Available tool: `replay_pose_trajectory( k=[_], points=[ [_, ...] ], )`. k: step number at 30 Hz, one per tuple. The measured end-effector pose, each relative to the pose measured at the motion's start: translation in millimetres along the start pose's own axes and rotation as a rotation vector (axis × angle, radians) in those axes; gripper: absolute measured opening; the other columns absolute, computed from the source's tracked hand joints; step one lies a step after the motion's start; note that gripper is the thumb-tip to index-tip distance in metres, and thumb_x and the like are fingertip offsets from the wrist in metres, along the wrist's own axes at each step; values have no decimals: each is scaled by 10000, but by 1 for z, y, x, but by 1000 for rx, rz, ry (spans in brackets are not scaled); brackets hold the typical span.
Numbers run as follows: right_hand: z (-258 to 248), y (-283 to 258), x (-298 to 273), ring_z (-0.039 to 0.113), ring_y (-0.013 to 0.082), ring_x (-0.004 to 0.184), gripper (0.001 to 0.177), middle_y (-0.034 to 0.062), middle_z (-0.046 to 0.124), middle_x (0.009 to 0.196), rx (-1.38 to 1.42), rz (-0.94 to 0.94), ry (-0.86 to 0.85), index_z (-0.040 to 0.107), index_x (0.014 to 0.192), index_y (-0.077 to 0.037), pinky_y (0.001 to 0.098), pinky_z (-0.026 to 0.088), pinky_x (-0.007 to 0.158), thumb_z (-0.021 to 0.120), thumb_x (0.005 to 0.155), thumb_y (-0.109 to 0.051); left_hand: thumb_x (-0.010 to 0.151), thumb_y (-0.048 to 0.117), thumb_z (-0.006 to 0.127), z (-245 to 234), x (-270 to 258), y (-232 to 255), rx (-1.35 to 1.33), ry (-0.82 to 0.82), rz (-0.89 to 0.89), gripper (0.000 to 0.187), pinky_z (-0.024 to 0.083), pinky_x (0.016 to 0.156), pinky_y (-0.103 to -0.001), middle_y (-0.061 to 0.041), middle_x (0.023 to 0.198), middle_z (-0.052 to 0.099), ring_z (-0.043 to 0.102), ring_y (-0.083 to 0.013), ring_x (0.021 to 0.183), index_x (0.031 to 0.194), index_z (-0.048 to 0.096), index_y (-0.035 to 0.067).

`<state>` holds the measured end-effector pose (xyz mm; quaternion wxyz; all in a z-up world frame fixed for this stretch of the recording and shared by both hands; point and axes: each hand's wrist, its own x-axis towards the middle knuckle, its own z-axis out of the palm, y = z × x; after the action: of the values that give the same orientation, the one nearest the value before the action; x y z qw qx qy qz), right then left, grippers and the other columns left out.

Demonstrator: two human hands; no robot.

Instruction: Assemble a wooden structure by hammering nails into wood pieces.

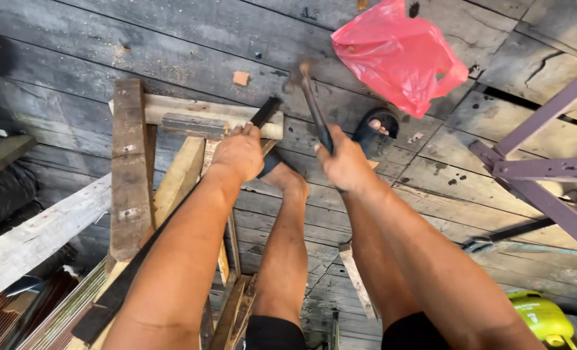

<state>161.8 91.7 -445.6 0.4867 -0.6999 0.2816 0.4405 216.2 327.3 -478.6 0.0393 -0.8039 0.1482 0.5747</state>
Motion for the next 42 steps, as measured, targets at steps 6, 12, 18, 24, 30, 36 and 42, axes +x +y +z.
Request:
replay_pose_trajectory(
  k=[6, 12, 18, 24, 30, 36, 42],
  points=[
    [11, -22, 45, 648, 502, 1015, 497, 326, 684, 988, -206, -68, -50, 479, 1401, -65, 529, 507, 869, 607, 954, -240, 910, 94, 466, -2, -1, 0, -36, -29, 0, 485, 370, 1144, -407, -217, 1536, 447, 421, -363, 1422, 1374, 483, -45],
    [7, -19, 81, 669, 457, 1081, 480, 316, 685, 1072, -355, -31, -182, 547, 1335, -35, 491, 526, 931, 628, 900, -222, 938, 97, 446, -11, -10, 5, -83, -67, -35, 484, 413, 1123, -411, -184, 1519, 495, 481, -352, 1382, 1404, 467, -35],
    [16, -16, 70, 649, 473, 1075, 481, 336, 666, 1085, -307, -33, -159, 526, 1327, -12, 496, 514, 927, 617, 900, -213, 956, 117, 447, 1, 1, 2, -61, -56, -48, 482, 416, 1119, -420, -180, 1523, 483, 483, -360, 1378, 1419, 463, -14],
    [14, -30, 67, 753, 394, 753, 385, 273, 722, 789, -257, 102, -314, 581, 1212, 25, 475, 574, 698, 579, 883, -176, 943, 110, 450, -12, 2, 13, -20, -131, -81, 451, 443, 1072, -445, -180, 1495, 499, 494, -366, 1364, 1378, 476, -7],
    [13, -23, 68, 743, 359, 648, 354, 227, 702, 688, -168, 123, -291, 613, 1166, 14, 452, 569, 614, 586, 847, -138, 859, 113, 527, -7, 21, -1, -266, 99, -88, 392, 489, 986, -503, -272, 1290, 630, 628, -457, 1144, 1227, 573, -13],
    [-5, -40, 57, 753, 432, 760, 348, 282, 723, 810, -146, 117, -311, 614, 1219, -43, 507, 565, 684, 563, 906, -185, 1000, 160, 404, -4, 18, 2, -61, -75, -63, 450, 494, 1042, -473, -275, 1331, 630, 629, -416, 1217, 1403, 501, -15],
    [10, -16, 50, 642, 484, 1070, 442, 308, 687, 1070, -181, 33, -164, 539, 1315, -62, 515, 514, 896, 623, 908, -211, 921, 105, 424, 20, 33, -6, -29, -38, 23, 472, 398, 1108, -441, -216, 1512, 475, 482, -376, 1369, 1366, 502, -32]
  ],
)
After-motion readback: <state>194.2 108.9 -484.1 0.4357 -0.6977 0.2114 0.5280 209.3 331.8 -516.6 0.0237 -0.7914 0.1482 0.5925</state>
